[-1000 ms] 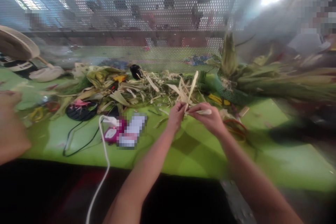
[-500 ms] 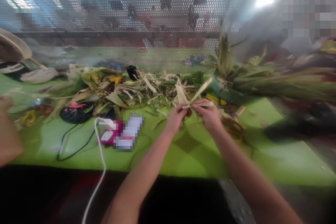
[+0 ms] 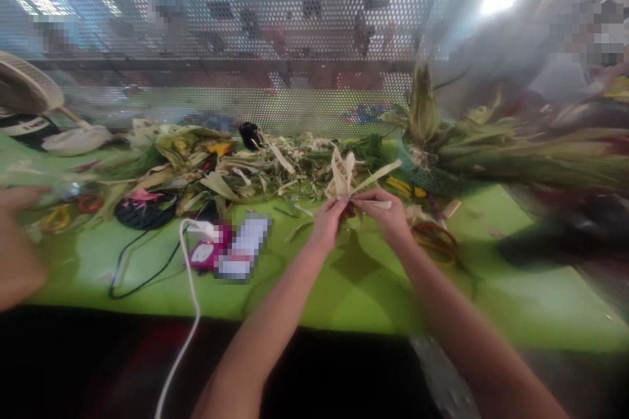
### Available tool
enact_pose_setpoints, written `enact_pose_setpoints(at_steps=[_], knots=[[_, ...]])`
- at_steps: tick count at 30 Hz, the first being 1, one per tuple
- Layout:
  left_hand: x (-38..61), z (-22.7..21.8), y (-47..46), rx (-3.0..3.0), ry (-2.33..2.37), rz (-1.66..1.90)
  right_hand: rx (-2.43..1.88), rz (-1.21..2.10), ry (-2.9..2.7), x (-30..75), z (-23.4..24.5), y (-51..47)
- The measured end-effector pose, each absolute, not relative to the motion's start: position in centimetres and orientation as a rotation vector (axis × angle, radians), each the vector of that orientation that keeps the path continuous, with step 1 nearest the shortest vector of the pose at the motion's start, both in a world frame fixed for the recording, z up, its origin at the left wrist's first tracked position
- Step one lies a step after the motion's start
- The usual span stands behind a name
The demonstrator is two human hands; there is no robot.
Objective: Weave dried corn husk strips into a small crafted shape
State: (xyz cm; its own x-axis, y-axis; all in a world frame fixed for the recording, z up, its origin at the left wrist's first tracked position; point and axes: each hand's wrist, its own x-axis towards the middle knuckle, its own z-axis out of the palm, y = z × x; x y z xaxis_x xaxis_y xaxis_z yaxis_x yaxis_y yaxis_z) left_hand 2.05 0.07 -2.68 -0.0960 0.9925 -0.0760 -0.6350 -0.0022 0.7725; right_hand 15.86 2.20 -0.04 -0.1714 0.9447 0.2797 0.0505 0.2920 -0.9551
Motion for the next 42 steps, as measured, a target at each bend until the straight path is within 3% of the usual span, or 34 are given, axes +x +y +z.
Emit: enact_pose_setpoints(at_steps=[2,9,16,26,38,42], knots=[[1.9,-2.6,0.2,0.592,0.804,1.526,-0.934,0.95,-1.587,16.2,0.0,2.5],[1.5,-2.4,0.4,0.498,0.86,1.522,-0.776,0.085,-2.091,16.9,-0.1,2.9],[1.3,-2.4,0.4,0.421,0.831,1.468,-0.823,-0.299,-2.266,17.0,-0.6,3.1],[1.5,-2.3,0.3,0.373,0.851,1.413,-0.806,-0.345,-2.315,16.9,-0.6,3.3],[1.7,-3.4,0.5,0.863,0.996,1.451,-0.886,0.443,-1.805,16.4,-1.3,3.7],[1.7,-3.8,0.5,1.038,1.089,1.389,-0.929,0.281,-1.785,16.5,-1.1,3.5]])
